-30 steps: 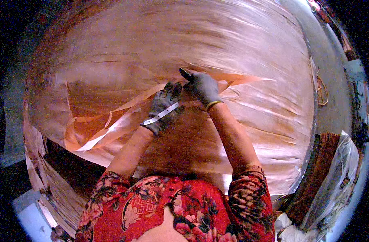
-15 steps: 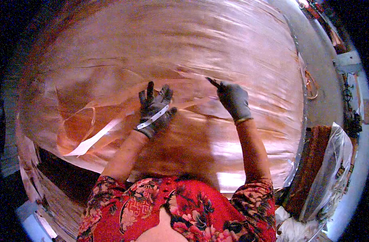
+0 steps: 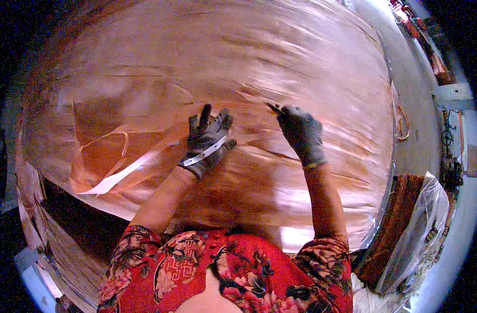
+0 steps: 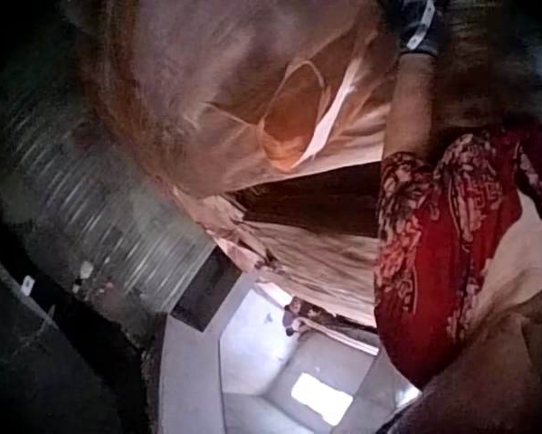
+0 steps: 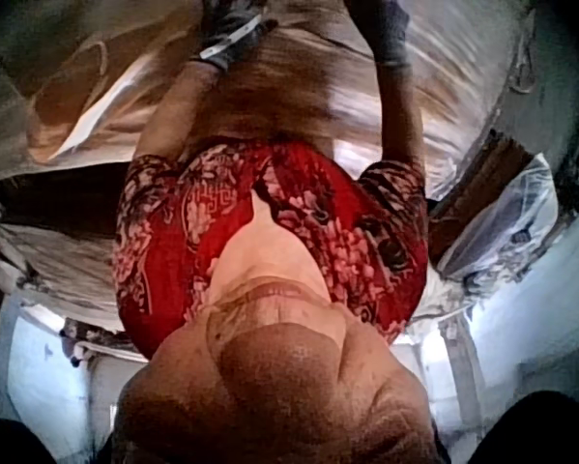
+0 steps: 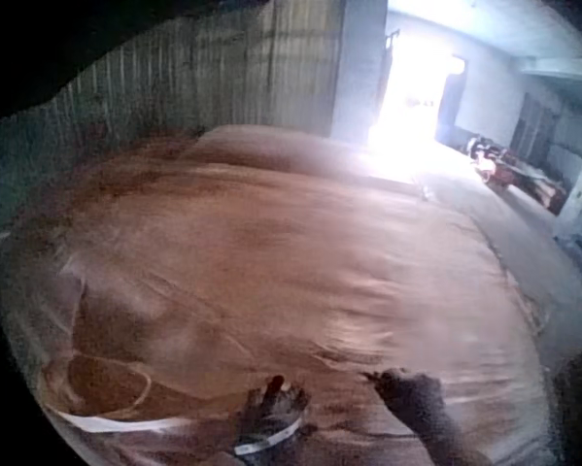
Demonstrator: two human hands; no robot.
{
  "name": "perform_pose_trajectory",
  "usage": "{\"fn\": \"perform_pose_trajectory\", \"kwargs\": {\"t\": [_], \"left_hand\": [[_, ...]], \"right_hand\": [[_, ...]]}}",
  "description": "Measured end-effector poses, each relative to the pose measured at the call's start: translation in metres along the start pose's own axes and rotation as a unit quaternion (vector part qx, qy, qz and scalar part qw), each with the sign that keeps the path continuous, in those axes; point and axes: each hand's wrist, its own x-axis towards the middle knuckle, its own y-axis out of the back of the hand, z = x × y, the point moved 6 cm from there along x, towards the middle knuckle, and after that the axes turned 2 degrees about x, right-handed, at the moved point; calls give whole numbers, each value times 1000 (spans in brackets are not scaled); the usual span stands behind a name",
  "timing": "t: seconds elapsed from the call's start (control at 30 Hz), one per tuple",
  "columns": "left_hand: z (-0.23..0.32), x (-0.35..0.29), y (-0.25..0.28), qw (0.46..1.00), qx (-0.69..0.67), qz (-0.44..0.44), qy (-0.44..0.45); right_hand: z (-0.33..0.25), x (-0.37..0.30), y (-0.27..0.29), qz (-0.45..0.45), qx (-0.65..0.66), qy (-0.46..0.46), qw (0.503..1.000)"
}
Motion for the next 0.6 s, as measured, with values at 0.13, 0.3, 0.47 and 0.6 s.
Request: {"fn": "perform_pose_trajectory", "kwargs": {"t": [0.13, 0.3, 0.47, 0.6], "left_hand": [[0, 3, -7, 999, -12, -29, 11], [2, 3, -5, 1000, 17, 4, -10], [2, 2, 2, 1000, 20, 3, -12], [4, 3, 0, 999, 18, 19, -20]], "right_hand": [[-26, -37, 27, -363, 236, -47, 900], [-21, -22, 76, -164, 479, -138, 851], [-27, -1, 65, -57, 469, -143, 870], [-29, 23, 22, 37, 220, 55, 973]]}}
